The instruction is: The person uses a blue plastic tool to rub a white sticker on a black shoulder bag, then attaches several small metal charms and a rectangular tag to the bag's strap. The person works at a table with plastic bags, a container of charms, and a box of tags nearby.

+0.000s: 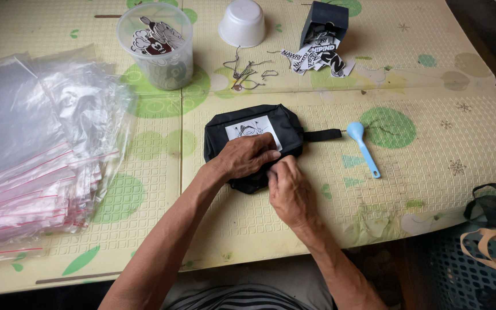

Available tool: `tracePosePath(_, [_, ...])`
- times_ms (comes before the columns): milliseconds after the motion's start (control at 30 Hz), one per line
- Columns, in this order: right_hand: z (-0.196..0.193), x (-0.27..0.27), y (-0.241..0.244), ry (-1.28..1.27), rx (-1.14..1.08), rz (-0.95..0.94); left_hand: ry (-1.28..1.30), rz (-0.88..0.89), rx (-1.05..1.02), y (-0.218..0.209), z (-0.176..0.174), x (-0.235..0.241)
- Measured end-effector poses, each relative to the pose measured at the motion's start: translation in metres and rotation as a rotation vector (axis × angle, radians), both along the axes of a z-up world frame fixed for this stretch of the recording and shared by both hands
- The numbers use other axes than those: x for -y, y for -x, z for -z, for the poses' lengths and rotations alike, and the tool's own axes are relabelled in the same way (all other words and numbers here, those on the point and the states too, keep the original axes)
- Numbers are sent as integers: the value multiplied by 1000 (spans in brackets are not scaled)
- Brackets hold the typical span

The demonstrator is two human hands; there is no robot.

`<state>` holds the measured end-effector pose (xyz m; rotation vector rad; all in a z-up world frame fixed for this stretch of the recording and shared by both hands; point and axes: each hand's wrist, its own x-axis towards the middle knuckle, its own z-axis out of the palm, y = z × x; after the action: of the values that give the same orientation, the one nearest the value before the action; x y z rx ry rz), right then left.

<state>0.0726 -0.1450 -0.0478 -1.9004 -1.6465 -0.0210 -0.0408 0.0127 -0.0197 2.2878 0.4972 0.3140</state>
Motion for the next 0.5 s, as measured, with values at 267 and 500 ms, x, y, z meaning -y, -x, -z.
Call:
tracePosePath(267, [20, 1, 3, -45, 103, 14, 28, 22, 26, 3, 0, 2])
tracePosePath(500, [13, 3, 1, -73, 115, 9, -372, 93, 156, 11, 35, 7])
